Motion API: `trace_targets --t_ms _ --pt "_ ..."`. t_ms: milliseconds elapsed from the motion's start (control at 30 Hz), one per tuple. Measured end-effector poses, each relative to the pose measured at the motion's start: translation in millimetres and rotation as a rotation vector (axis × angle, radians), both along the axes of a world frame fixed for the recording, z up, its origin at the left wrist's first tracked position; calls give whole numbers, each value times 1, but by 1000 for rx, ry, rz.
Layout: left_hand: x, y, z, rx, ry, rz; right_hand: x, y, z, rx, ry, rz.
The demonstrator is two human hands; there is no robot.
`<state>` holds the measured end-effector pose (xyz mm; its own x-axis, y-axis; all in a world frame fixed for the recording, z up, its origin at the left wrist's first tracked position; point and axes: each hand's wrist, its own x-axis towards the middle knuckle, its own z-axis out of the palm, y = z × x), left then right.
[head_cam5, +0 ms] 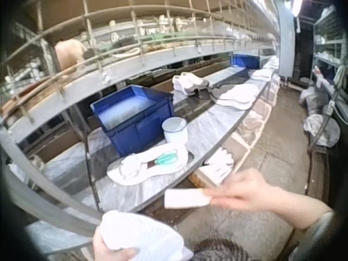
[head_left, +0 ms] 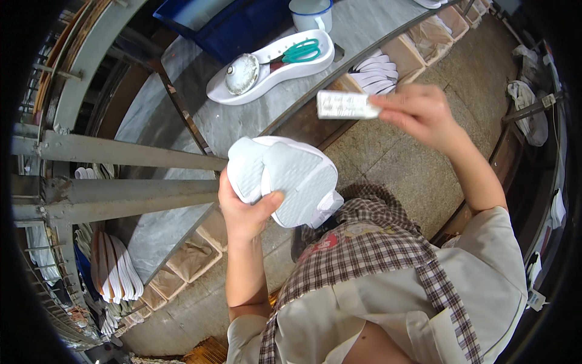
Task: The person scrubs the soles of white and green slippers with a brush, then rinses them in a metal bucket. They repeatedly pick up slippers from bins, inspect the soles, and place them back into the bins.
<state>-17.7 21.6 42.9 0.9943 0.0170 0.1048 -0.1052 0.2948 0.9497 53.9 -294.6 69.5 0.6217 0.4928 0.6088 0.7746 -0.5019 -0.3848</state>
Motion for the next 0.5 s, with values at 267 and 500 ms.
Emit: trace_targets --t_ms 267,500 --pt "-1 -9 -2 -19 31 -40 -16 35 1 -27 -44 74" --pt "-5 1 -11 -26 -45 -102 -9 34 -14 197 86 32"
